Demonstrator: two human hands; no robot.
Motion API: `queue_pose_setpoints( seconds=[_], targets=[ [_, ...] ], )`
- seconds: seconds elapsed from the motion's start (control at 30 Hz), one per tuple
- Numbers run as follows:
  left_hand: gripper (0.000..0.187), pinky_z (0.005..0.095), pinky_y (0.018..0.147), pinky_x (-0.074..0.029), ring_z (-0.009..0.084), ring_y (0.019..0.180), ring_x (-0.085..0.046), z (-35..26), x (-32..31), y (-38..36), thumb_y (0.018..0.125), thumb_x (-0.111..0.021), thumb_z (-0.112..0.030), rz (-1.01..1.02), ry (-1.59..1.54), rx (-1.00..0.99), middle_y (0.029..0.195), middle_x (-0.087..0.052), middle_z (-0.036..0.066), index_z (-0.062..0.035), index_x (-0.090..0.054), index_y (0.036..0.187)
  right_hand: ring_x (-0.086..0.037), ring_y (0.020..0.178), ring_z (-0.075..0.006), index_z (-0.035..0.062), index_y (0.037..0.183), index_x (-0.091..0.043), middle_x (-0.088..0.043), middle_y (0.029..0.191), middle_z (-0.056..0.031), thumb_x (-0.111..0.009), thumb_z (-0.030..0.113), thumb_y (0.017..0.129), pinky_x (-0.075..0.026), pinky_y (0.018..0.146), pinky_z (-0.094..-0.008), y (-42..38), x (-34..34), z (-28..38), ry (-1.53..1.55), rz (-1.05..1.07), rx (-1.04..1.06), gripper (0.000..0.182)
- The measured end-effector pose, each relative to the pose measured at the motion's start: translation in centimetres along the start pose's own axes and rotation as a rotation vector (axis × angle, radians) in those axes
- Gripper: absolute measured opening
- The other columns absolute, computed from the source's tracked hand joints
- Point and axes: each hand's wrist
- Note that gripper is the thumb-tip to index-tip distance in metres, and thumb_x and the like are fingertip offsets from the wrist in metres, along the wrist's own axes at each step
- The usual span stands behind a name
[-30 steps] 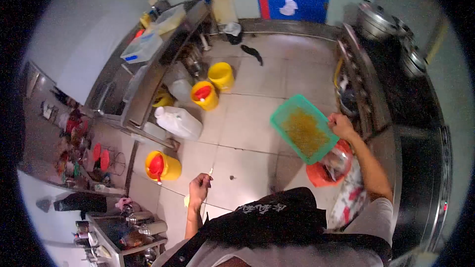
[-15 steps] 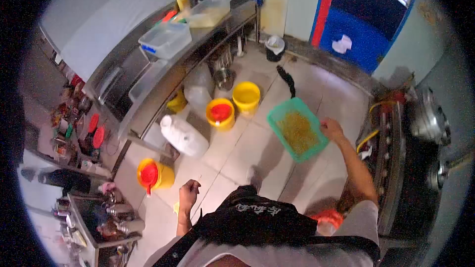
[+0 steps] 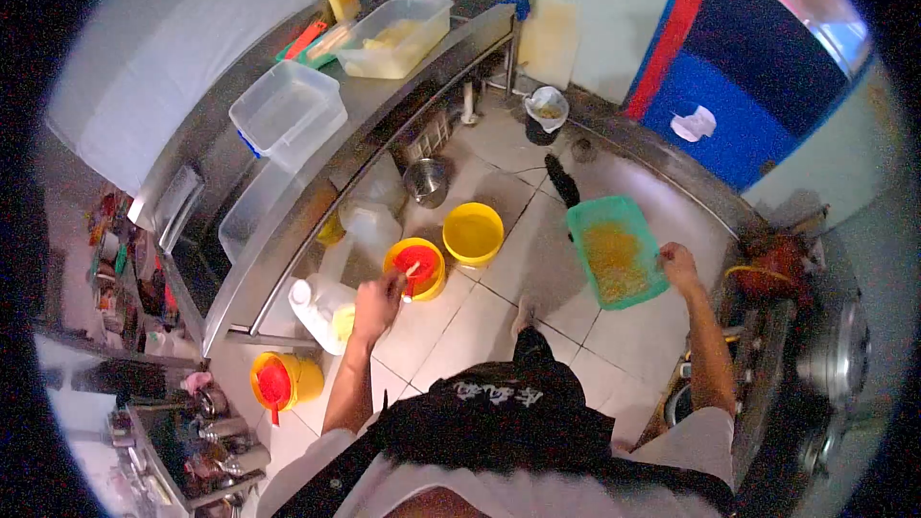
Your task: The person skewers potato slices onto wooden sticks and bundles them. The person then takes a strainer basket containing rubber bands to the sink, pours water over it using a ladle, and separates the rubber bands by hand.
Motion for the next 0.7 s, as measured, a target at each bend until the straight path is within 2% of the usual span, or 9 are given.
queue_pose_setpoints(
  seconds=[0.1, 0.23, 0.33, 0.4, 0.43, 0.53, 0.63, 0.7],
  targets=[
    [0.018, 0.0454, 0.064, -0.049, 0.0383, 0.074, -0.06, -1.7, -2.2, 7.2, 0.086, -0.055, -0.022, -0.02, 0.021, 0.001, 0.083, -0.063, 0.019, -0.0068, -0.063, 0.091, -0.059, 0.073, -0.0179, 0.0013, 0.082, -0.059, -0.062, 0.075, -0.0084, -0.061, 0.007, 0.075, -0.047, 0.068, -0.0325, 9.2, 0.5, 0.5, 0.119, 0.097, -0.054, 0.009],
    [0.016, 0.0446, 0.067, -0.048, 0.0377, 0.079, -0.06, -4.3, -4.7, 18.2, 0.086, -0.055, -0.02, -0.076, -0.015, 0.009, 0.089, -0.062, 0.018, -0.006, -0.063, 0.09, -0.06, 0.076, -0.0208, 0.0015, 0.084, -0.059, -0.062, 0.079, -0.01, -0.061, 0.014, 0.075, -0.047, 0.07, -0.0344, 20.8, 2.2, 1.6, 0.125, 0.032, 0.015, 0.015],
    [0.014, 0.046, 0.066, -0.048, 0.0385, 0.078, -0.06, -6.2, -6.1, 24.8, 0.086, -0.054, -0.019, -0.096, 0.011, 0.029, 0.086, -0.061, 0.017, -0.0065, -0.06, 0.088, -0.056, 0.072, -0.0156, 0.0005, 0.089, -0.059, -0.06, 0.078, -0.0053, -0.06, 0.005, 0.078, -0.044, 0.064, -0.03, 30.5, 3.7, 1.9, -0.064, 0.047, 0.099, 0.012],
    [0.013, 0.0466, 0.066, -0.048, 0.0386, 0.077, -0.06, -7.0, -6.9, 27.5, 0.086, -0.054, -0.019, -0.14, 0.043, 0.021, 0.085, -0.061, 0.017, -0.0071, -0.058, 0.088, -0.056, 0.073, -0.0153, 0.0002, 0.089, -0.059, -0.06, 0.078, -0.0054, -0.06, 0.006, 0.078, -0.045, 0.064, -0.0302, 36.6, 3.9, 2.4, -0.074, 0.057, 0.115, 0.013],
    [0.012, 0.0471, 0.064, -0.048, 0.0394, 0.075, -0.06, -7.3, -7.6, 29.2, 0.086, -0.054, -0.02, -0.129, 0.089, 0.08, 0.086, -0.061, 0.016, -0.0083, -0.058, 0.089, -0.057, 0.073, -0.0152, 0.0, 0.089, -0.058, -0.06, 0.078, -0.0054, -0.06, 0.007, 0.077, -0.045, 0.064, -0.0303, 39.8, 3.6, 2.5, -0.082, 0.071, 0.125, 0.013],
    [0.011, 0.0472, 0.062, -0.048, 0.0396, 0.073, -0.06, -7.8, -8.3, 33.9, 0.087, -0.053, -0.019, -0.155, 0.132, 0.108, 0.088, -0.061, 0.016, -0.0089, -0.058, 0.088, -0.055, 0.071, -0.0144, -0.0001, 0.087, -0.058, -0.059, 0.076, -0.0049, -0.059, 0.008, 0.078, -0.045, 0.064, -0.0297, 47.8, 2.1, 4.2, 0.068, 0.105, 0.225, 0.012],
    [0.011, 0.0475, 0.06, -0.049, 0.0396, 0.072, -0.06, -6.7, -9.4, 39.9, 0.087, -0.053, -0.019, -0.18, 0.206, 0.14, 0.089, -0.061, 0.016, -0.0091, -0.058, 0.087, -0.054, 0.071, -0.0127, 0.0, 0.085, -0.057, -0.058, 0.076, -0.0037, -0.058, 0.007, 0.08, -0.045, 0.064, -0.0283, 53.5, 2.2, 7.5, -0.035, 0.118, 0.401, 0.009],
    [0.013, 0.0472, 0.062, -0.05, 0.0395, 0.073, -0.061, -5.8, -9.9, 45.1, 0.087, -0.052, -0.02, -0.237, 0.242, 0.145, 0.096, -0.061, 0.014, -0.009, -0.058, 0.089, -0.058, 0.076, -0.0191, 0.0005, 0.089, -0.06, -0.061, 0.082, -0.0093, -0.06, 0.012, 0.077, -0.046, 0.069, -0.0324, 57.5, 1.7, 8.0, 0.078, 0.182, 0.319, 0.017]
  ],
)
Point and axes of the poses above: each hand's wrist, its own y-axis towards the middle knuckle, its own x-axis out of the back of the hand, z = x × y
